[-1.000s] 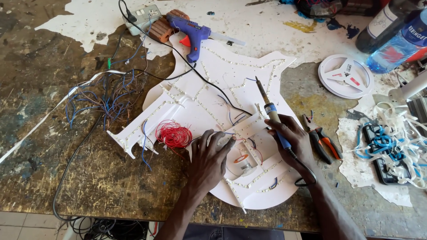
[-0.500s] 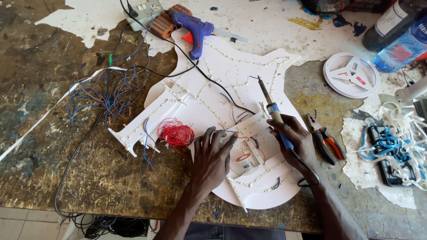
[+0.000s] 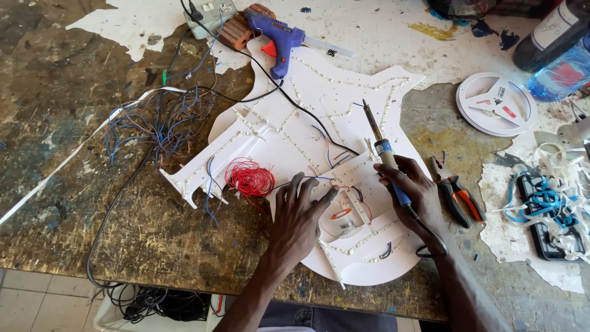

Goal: Soldering electrical wires to LED strips on a guitar-shaped sign base.

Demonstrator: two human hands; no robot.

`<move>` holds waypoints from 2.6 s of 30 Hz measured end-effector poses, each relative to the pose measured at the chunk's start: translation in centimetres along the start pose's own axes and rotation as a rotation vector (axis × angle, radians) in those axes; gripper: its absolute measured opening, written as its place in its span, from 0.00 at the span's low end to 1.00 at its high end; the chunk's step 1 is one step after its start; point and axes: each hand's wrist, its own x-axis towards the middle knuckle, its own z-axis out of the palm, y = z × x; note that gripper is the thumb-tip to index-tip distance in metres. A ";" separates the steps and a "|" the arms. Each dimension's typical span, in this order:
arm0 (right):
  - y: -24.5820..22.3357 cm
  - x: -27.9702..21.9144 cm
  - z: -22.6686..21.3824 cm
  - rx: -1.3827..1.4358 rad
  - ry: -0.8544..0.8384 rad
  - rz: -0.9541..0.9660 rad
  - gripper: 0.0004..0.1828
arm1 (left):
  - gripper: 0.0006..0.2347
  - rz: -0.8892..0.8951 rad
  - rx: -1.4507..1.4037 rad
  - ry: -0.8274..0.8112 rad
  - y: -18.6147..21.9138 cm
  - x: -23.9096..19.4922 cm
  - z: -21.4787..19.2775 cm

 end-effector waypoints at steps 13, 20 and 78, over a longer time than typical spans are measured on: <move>0.0 0.3 0.0 0.036 0.023 -0.061 0.16 | 0.30 0.067 0.069 -0.161 0.4 1.2 -0.3; -0.2 0.2 0.2 0.001 0.023 -0.026 0.17 | 0.28 0.171 0.108 -0.132 -0.2 2.1 2.1; -1.0 -2.0 0.3 0.002 -0.009 0.127 0.19 | 0.09 -0.328 -0.542 0.821 -4.9 -3.2 -1.1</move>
